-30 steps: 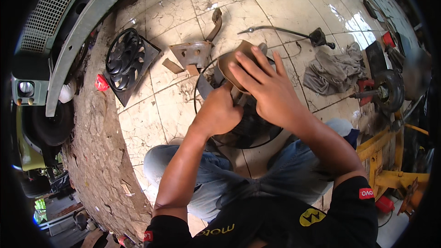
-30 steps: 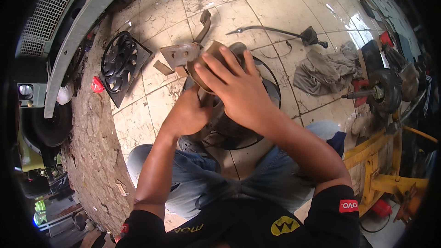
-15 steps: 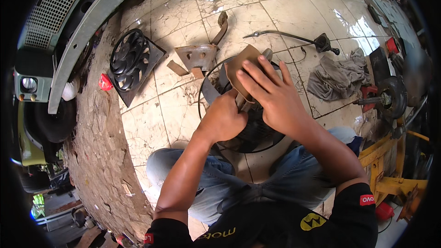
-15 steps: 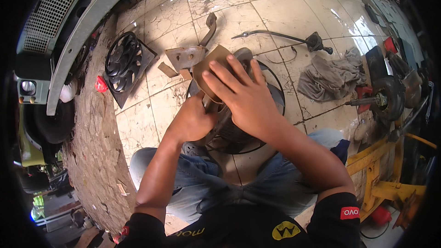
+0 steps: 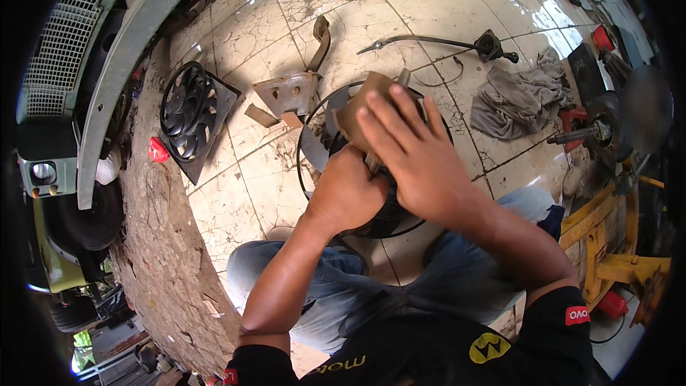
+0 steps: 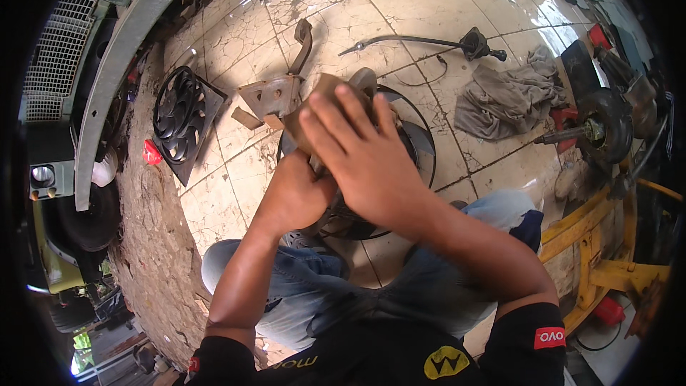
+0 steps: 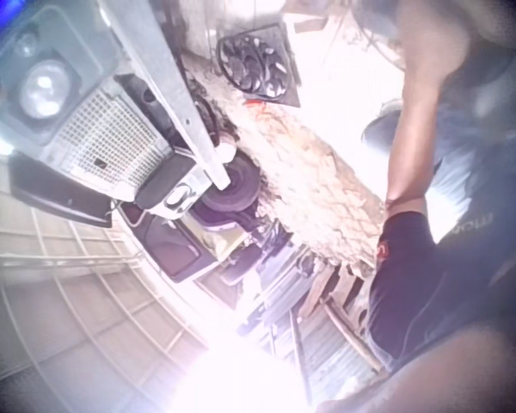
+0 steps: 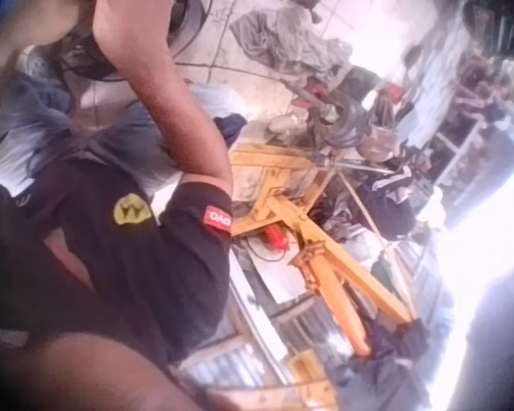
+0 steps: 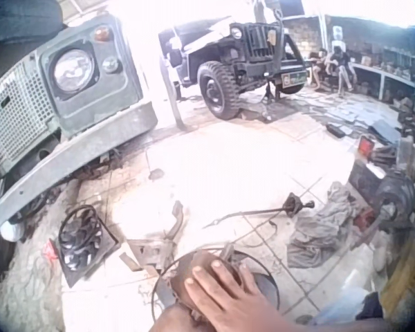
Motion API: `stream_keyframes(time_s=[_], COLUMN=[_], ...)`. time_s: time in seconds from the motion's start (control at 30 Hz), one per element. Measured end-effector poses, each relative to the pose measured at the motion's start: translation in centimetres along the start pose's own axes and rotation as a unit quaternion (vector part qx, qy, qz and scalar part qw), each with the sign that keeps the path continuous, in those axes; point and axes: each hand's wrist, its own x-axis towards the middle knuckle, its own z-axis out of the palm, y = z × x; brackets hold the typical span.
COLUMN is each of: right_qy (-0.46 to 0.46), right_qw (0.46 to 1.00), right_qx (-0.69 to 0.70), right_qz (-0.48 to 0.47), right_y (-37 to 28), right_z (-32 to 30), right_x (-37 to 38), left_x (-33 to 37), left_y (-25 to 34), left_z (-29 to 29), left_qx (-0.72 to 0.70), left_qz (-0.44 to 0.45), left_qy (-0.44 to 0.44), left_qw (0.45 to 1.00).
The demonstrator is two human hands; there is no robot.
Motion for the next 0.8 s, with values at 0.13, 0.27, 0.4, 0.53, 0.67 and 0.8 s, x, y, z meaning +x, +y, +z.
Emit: stream_keyframes(time_s=[0.13, 0.27, 0.4, 0.53, 0.67, 0.8], right_qy=[-0.007, 0.008, -0.006, -0.001, 0.025, 0.037], right_qw=[1.0, 0.998, 0.998, 0.999, 0.999, 0.997], right_qx=[-0.015, 0.047, 0.045, 0.032, 0.026, 0.043], right_qz=[0.006, 0.049, 0.031, 0.02, -0.008, 0.053], right_y=[2.2, 3.1, 3.4, 3.2, 2.6, 3.7], right_z=[0.0, 0.5, 0.4, 0.0, -0.2, -0.7], right_x=[0.4, 0.3, -0.6, -0.4, -1.0, -1.0], left_x=[1.0, 1.1, 1.2, 2.0, 2.1, 1.1], left_y=[1.0, 1.9, 1.5, 1.4, 1.0, 2.6], left_z=[-0.6, -0.9, -0.9, -1.0, -0.7, -0.4], left_qx=[-0.03, -0.055, -0.029, 0.011, -0.012, -0.042], left_qz=[-0.004, 0.042, 0.048, 0.035, 0.071, 0.053], left_qy=[-0.001, -0.013, -0.029, -0.036, -0.046, -0.05], left_qw=[1.0, 0.997, 0.998, 0.999, 0.996, 0.997])
